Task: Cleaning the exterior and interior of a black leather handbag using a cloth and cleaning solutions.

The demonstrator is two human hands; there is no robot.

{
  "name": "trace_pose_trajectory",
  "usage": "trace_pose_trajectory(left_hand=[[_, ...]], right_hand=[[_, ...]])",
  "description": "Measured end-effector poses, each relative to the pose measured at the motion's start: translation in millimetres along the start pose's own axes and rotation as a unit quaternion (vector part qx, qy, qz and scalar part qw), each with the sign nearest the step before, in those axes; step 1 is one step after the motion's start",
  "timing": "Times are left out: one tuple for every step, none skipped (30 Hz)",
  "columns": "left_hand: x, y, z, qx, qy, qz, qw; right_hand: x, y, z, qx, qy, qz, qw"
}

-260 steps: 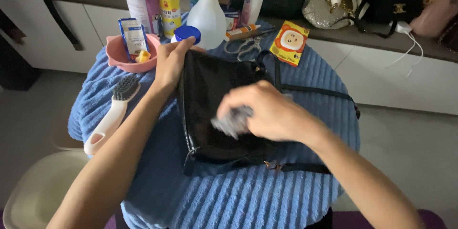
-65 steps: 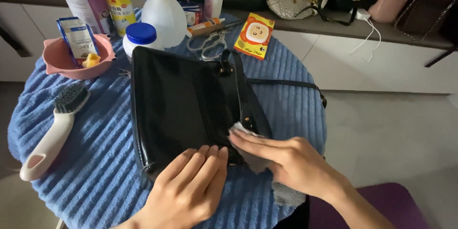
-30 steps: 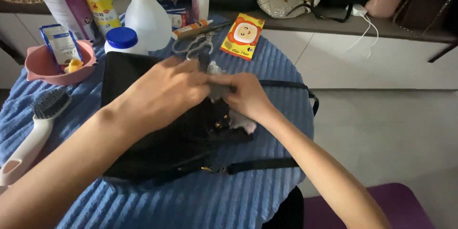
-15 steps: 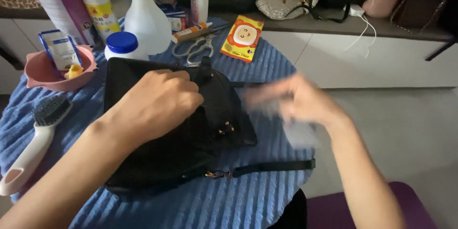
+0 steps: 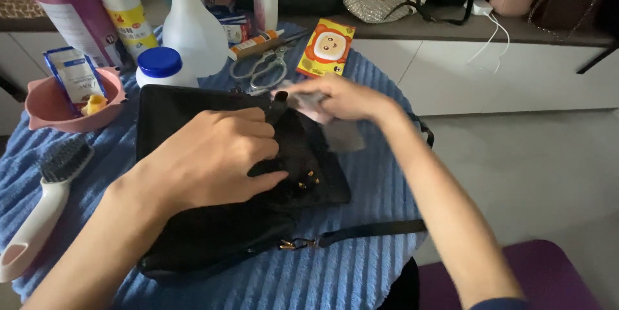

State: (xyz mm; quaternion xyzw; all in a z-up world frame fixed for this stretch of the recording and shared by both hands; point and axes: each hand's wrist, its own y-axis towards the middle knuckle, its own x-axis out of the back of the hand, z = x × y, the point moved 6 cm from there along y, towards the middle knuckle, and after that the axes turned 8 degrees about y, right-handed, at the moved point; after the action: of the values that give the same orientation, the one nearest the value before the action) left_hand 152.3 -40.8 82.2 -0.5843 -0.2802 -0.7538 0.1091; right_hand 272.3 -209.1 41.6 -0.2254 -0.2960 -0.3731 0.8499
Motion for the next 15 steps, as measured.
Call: trace_pose_trajectory(left_hand=[[-1, 0, 0, -0.001, -0.001, -0.001, 1.0], [-1, -1, 0, 0.0, 0.004, -0.001, 1.0], [-1, -2, 0, 0.001, 0.01, -0.001, 1.0], [-1, -2, 0, 0.002, 0.01, -0.001, 1.0], [0, -2, 0, 0.003, 0.011, 0.0, 1.0], [0, -2, 0, 0.005, 0.012, 0.0, 1.0], [0, -2, 1, 0.004, 0.011, 0.0, 1.0], [-1, -2, 0, 0.002, 0.013, 0.005, 1.0], [-2, -2, 0, -0.001, 0.016, 0.009, 1.0], [-4, -2, 0, -0.002, 0.015, 0.009, 1.0], [-2, -3, -2, -0.013, 0.026, -0.024, 0.999], [0, -4, -3, -0.024, 0.036, -0.057, 0.997], [0, -4, -2, -0.024, 0.037, -0.057, 0.997], [-2, -4, -1, -0.019, 0.042, -0.05, 0.998], [-3, -4, 0, -0.015, 0.047, -0.043, 0.998]], right_hand=[[1, -8, -5, -0.001, 0.0, 0.0, 1.0], [-1, -16, -8, 0.016, -0.013, 0.015, 1.0], [-2, -24, -11, 0.035, -0.027, 0.032, 0.999], [-3, -31, -6, 0.036, -0.028, 0.032, 0.998], [-4, -39, -9, -0.026, -0.062, 0.042, 0.997], [-6, -48, -13, -0.087, -0.097, 0.052, 0.99], [-6, -48, -13, -0.089, -0.097, 0.051, 0.99], [1, -48, -6, -0.041, -0.068, -0.013, 0.997], [9, -49, 0, 0.006, -0.038, -0.077, 0.996], [7, -43, 2, 0.005, -0.038, -0.077, 0.996], [15, -38, 10, 0.059, -0.008, -0.158, 0.986], [22, -35, 18, 0.113, 0.021, -0.236, 0.965], [15, -26, 14, 0.114, 0.021, -0.236, 0.965], [9, -17, 11, 0.11, 0.006, -0.251, 0.962], [3, -8, 7, 0.106, -0.009, -0.264, 0.959]])
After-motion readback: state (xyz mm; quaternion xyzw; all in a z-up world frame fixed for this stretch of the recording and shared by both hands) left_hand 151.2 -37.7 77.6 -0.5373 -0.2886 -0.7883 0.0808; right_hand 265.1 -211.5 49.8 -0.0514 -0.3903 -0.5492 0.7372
